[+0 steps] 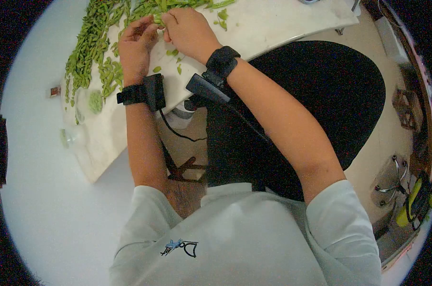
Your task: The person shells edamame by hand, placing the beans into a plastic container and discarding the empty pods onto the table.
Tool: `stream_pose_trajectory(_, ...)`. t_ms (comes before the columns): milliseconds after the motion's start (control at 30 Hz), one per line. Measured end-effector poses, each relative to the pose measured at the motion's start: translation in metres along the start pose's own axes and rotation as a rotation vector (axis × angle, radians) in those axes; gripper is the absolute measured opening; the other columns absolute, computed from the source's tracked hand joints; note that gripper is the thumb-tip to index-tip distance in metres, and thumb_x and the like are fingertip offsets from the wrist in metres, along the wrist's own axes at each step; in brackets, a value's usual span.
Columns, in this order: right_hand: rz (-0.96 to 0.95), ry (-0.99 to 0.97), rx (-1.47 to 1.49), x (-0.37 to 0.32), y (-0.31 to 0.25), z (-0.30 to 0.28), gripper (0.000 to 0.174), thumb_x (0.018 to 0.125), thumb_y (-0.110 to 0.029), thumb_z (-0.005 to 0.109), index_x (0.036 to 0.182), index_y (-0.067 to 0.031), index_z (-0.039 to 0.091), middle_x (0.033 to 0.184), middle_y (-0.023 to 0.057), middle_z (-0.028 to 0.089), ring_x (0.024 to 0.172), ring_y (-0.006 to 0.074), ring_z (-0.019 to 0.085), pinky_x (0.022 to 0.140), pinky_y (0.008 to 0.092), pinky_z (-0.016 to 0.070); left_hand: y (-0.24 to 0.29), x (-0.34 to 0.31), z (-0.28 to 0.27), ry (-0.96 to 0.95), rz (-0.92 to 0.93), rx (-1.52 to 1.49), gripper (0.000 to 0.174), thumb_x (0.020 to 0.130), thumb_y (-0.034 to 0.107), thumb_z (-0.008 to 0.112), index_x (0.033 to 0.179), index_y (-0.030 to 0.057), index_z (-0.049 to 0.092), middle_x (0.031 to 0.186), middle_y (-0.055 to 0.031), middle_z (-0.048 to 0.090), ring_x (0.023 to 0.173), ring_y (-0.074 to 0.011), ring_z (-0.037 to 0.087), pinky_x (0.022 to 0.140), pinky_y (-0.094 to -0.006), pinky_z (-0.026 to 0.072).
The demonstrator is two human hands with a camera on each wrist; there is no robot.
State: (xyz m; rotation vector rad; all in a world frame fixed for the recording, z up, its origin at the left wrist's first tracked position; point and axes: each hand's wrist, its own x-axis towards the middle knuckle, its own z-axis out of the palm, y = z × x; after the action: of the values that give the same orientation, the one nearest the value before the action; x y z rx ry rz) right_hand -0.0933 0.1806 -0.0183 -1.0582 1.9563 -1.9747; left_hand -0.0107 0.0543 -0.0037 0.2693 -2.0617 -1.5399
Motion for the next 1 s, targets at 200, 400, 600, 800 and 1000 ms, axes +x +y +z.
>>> stream_pose_trajectory(200, -0.010, 0.002, -0.062, 0.001, 0.007, 0.002, 0.036, 0.091, -0.024, 0.042, 0.070, -0.0007, 0.058, 0.059, 0.0119, 0.060, 0.061, 0.0304, 0.061, 0.066, 0.0417, 0.0487, -0.009, 0.003, -0.006, -0.058, 0.018, 0.059, 0.026, 0.083, 0.005, 0.066, 0.108, 0.0032, 0.065, 0.095, -0.0041, 0.066, 0.082, -0.0090, 0.060, 0.069, -0.0207, 0.0481)
stream_pose_trajectory(400, 0.019, -0.016, -0.057, 0.002, 0.007, 0.001, 0.035, 0.090, -0.025, 0.043, 0.070, -0.0005, 0.059, 0.060, 0.0120, 0.061, 0.062, 0.0302, 0.062, 0.065, 0.0415, 0.0487, -0.003, 0.000, -0.004, -0.054, 0.052, 0.139, 0.019, 0.083, 0.004, 0.066, 0.102, 0.0041, 0.065, 0.086, -0.0013, 0.064, 0.074, -0.0063, 0.056, 0.064, -0.0197, 0.0456)
stream_pose_trajectory(600, 0.081, -0.044, 0.021, 0.001, 0.004, 0.002, 0.034, 0.089, -0.027, 0.046, 0.072, -0.0011, 0.061, 0.059, 0.0107, 0.061, 0.058, 0.0278, 0.060, 0.061, 0.0387, 0.0476, -0.003, 0.002, -0.002, -0.017, 0.069, 0.083, 0.015, 0.085, 0.005, 0.064, 0.099, 0.0026, 0.063, 0.084, -0.0019, 0.063, 0.073, -0.0074, 0.056, 0.063, -0.0209, 0.0460)
stream_pose_trajectory(800, 0.120, -0.076, 0.054, 0.001, 0.004, 0.002, 0.036, 0.090, -0.029, 0.046, 0.074, -0.0008, 0.061, 0.060, 0.0106, 0.060, 0.058, 0.0267, 0.059, 0.060, 0.0372, 0.0465, -0.001, 0.003, -0.002, 0.125, 0.058, 0.017, 0.015, 0.087, 0.006, 0.061, 0.100, -0.0001, 0.063, 0.076, -0.0027, 0.059, 0.064, -0.0088, 0.051, 0.060, -0.0228, 0.0436)
stream_pose_trajectory(1000, 0.135, -0.028, 0.171, 0.001, 0.002, 0.003, 0.039, 0.092, -0.029, 0.044, 0.075, 0.0014, 0.061, 0.061, 0.0120, 0.058, 0.057, 0.0250, 0.058, 0.060, 0.0368, 0.0456, 0.002, 0.002, -0.001, 0.210, 0.045, 0.007, 0.020, 0.087, 0.006, 0.062, 0.105, -0.0034, 0.063, 0.072, -0.0021, 0.058, 0.063, -0.0092, 0.049, 0.060, -0.0227, 0.0417)
